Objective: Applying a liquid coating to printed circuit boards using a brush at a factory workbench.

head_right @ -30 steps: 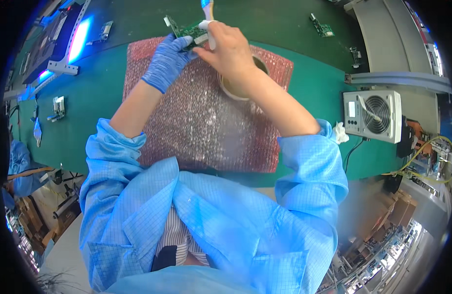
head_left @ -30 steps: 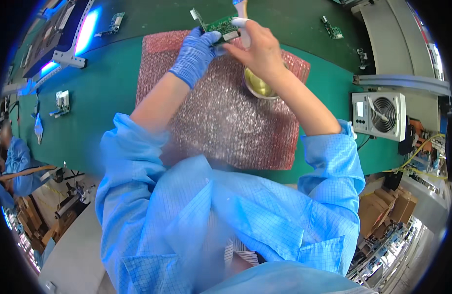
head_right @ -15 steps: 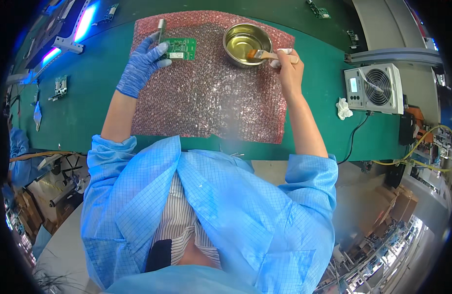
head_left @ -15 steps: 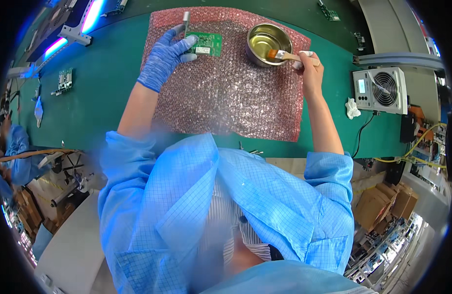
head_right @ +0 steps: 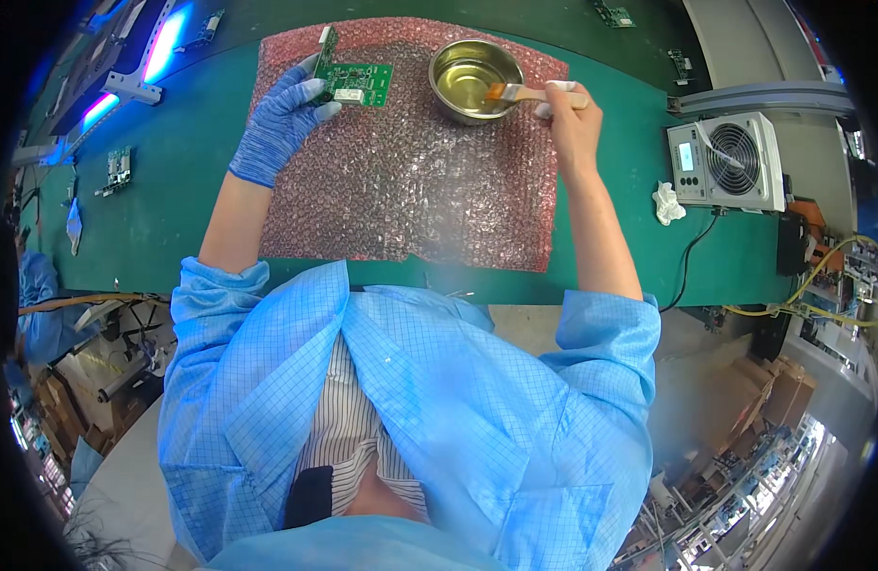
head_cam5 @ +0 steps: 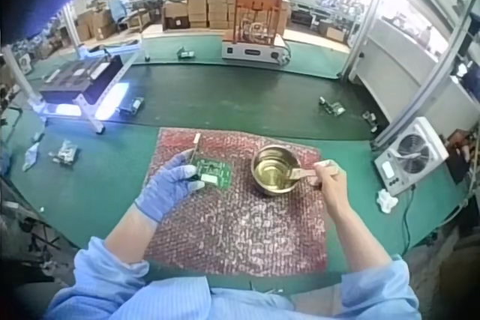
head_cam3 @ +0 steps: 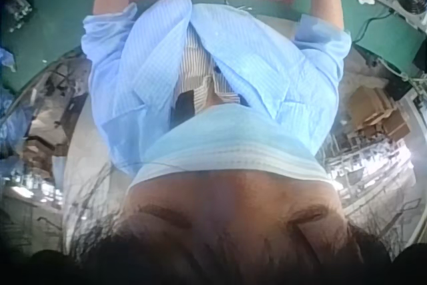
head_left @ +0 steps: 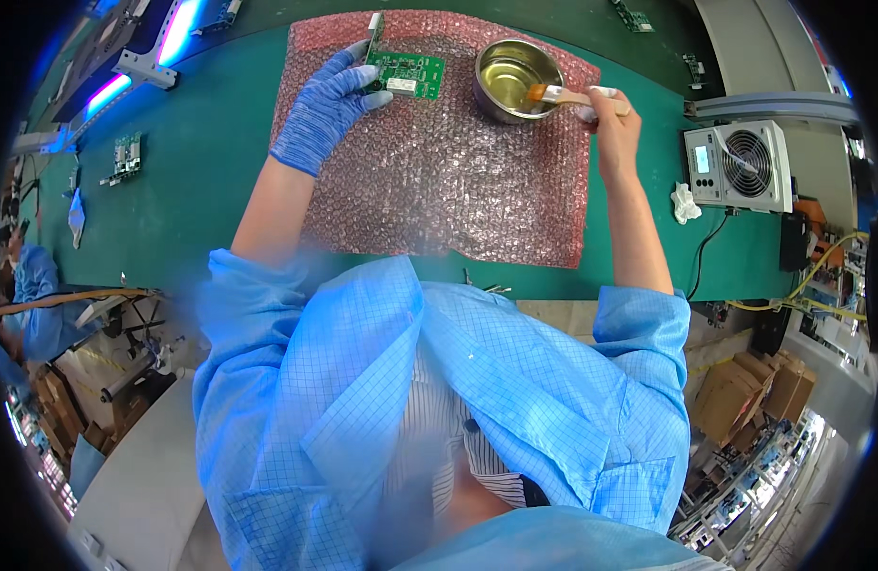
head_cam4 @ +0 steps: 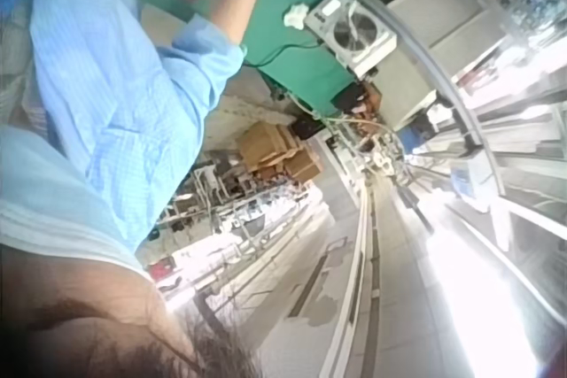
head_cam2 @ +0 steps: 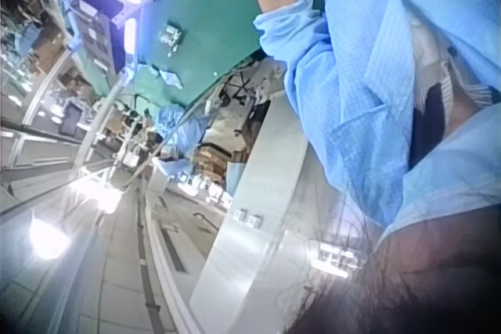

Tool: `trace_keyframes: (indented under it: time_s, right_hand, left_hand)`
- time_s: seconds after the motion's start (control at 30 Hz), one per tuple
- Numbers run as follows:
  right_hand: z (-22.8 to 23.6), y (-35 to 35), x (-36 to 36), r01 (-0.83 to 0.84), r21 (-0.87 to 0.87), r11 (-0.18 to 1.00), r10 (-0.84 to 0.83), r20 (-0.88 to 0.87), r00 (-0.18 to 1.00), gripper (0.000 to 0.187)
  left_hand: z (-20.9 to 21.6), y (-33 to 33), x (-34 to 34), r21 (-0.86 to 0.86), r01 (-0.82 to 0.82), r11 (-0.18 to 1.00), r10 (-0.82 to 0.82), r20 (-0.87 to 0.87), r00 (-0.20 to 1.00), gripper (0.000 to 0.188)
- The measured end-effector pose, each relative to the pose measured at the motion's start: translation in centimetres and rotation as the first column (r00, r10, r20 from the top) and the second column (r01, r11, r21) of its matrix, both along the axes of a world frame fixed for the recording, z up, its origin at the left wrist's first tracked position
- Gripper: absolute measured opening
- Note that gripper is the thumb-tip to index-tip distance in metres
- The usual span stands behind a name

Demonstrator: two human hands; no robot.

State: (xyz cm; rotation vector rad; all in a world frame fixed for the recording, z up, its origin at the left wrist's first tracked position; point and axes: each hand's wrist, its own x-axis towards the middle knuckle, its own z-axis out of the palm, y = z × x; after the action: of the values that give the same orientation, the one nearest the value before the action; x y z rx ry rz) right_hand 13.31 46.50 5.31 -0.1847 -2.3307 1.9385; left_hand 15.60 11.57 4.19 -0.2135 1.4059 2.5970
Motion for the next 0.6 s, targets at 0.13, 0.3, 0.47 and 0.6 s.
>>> trace_keyframes:
  time_s: [0.13,0.3,0.47,0.6]
  right_hand:
    - [2.0,2.3,0.0,0.037,-0.005,0.999,-0.037,0.018,0.999,0.016]
    - [3.7,3.6,0.3,0.087,0.005,0.996,-0.087,0.006,0.996,0.016]
    - [5.0,1.1,1.0,-0.137,-0.014,0.99,0.136,-0.077,0.988,0.024]
    - [5.8,-2.1,1.4,-0.412,0.03,0.911,0.413,-0.116,0.904,0.026]
  left_hand:
    - [0.1,0.6,-0.5,-0.176,0.05,0.983,-0.053,-0.009,0.999,0.045]
    - [0.2,1.5,-1.3,-0.248,0.136,0.959,-0.138,0.01,0.99,0.042]
    - [0.4,2.8,-2.0,-0.229,0.27,0.935,-0.276,0.005,0.961,0.049]
    - [0.7,3.4,-2.0,-0.244,0.336,0.91,-0.351,-0.018,0.936,0.053]
